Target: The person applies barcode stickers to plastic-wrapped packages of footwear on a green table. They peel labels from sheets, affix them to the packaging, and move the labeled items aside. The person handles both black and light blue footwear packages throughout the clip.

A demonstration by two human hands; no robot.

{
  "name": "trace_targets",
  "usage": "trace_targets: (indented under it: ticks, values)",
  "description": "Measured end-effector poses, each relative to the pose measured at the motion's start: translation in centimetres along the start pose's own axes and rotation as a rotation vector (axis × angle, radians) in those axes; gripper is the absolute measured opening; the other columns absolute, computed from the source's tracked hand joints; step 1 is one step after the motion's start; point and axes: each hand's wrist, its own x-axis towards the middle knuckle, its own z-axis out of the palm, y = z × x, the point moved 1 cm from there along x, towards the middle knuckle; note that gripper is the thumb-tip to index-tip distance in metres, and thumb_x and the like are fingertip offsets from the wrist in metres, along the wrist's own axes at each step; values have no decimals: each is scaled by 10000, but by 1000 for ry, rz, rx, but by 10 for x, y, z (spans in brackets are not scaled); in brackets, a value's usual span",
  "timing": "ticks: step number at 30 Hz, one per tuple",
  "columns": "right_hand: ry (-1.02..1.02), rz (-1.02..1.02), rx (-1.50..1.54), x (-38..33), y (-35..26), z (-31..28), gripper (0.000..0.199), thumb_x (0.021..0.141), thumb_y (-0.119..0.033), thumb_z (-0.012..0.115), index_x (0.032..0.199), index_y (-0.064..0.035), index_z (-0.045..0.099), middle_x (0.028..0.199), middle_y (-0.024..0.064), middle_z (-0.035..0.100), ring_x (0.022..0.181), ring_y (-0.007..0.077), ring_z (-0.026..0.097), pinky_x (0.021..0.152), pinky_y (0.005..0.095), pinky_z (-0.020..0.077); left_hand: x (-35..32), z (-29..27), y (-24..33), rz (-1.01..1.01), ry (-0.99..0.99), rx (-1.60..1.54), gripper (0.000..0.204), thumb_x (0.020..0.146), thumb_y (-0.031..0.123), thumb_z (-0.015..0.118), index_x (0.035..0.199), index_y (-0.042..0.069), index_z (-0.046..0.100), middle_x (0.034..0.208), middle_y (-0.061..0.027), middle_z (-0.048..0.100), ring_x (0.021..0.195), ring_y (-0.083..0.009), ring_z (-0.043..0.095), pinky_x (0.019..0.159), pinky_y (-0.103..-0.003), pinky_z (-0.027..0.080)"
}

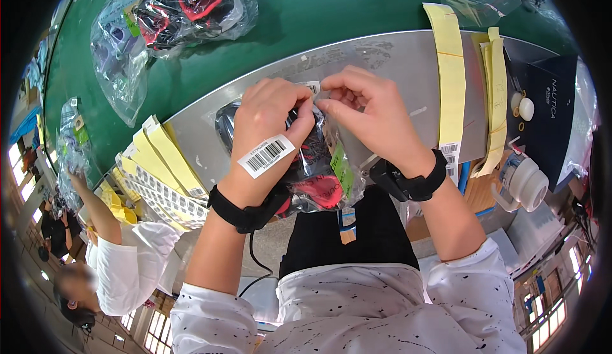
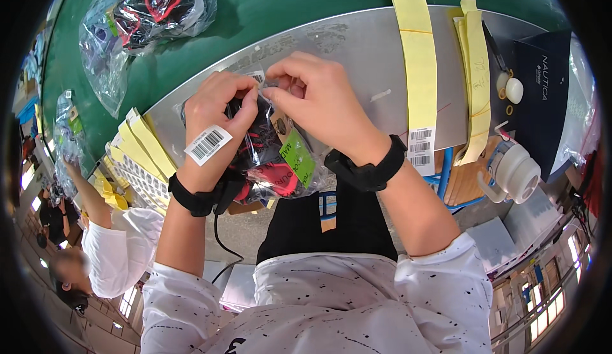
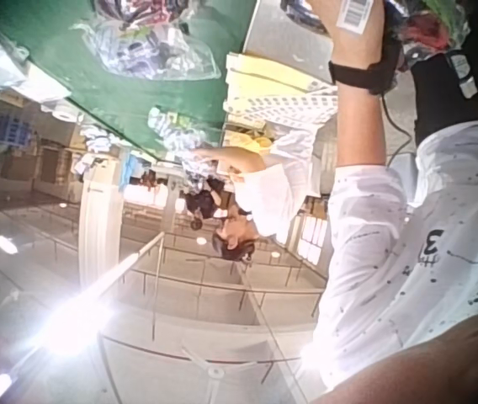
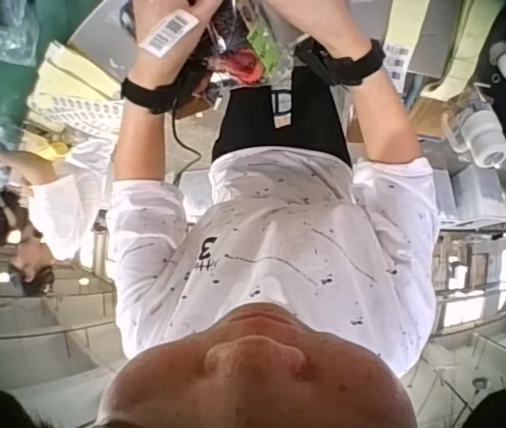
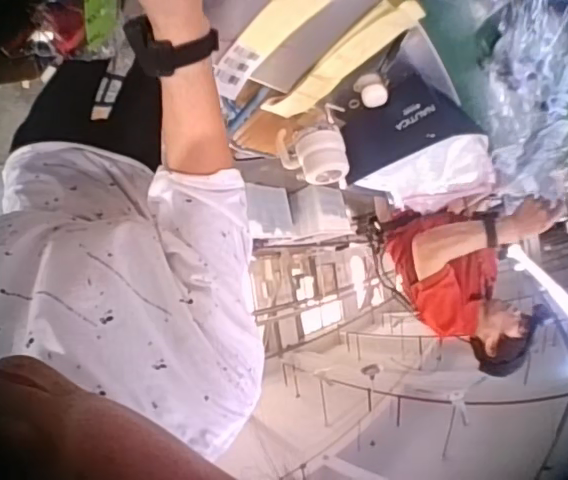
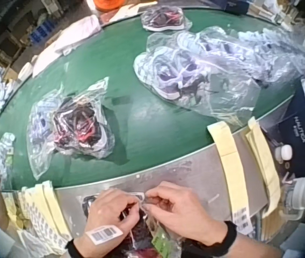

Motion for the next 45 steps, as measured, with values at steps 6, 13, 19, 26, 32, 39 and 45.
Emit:
trace_targets:
  ticks: [6,13,19,26,32,39,45]
  values:
    - [-105,-43,-31,7,4,-6,96,848,-53,660,882,35,678,765,84,612,671,151,555,628,280,447,-1,-1,0,-8,3,20,83,769,27,674,841,0,644,772,-112,626,737,-273,607,707,-361,474]
    - [-165,56,70,12,12,-14,123,860,-78,664,900,33,698,772,51,630,687,120,545,636,270,441,-2,-7,-3,-74,-7,-91,109,816,33,680,905,-21,650,810,-92,648,705,-177,612,678,-286,490]
    - [-228,35,86,13,15,-15,135,882,-89,643,921,30,693,786,58,618,706,128,547,652,276,442,5,-9,3,-97,-80,-97,207,811,138,744,920,-9,647,799,-103,641,718,-208,607,689,-318,490]
    - [-191,24,29,13,10,-12,149,888,-93,636,942,40,677,783,78,619,688,143,555,639,293,452,8,-9,-1,-6,-109,-10,138,860,95,685,923,-19,639,816,-114,644,716,-227,622,684,-319,494]
    - [-82,-65,-48,12,3,-8,149,870,-85,641,938,43,673,760,102,623,647,167,581,599,307,456,8,-8,1,-46,-115,-23,122,864,77,668,923,-25,634,816,-118,643,691,-216,620,666,-318,495]
    - [-125,-94,-73,14,-2,-8,138,846,-66,639,927,41,667,761,114,609,646,194,582,598,310,455,7,-6,2,-38,-48,-78,100,825,74,672,854,-9,624,771,-142,627,724,-311,619,675,-392,481]
    - [-144,-126,-89,12,-4,-7,102,859,-53,625,905,36,642,789,72,600,676,145,545,596,284,437,7,-12,4,-5,-101,6,133,880,103,665,932,-20,664,834,-143,660,739,-271,637,701,-337,496]
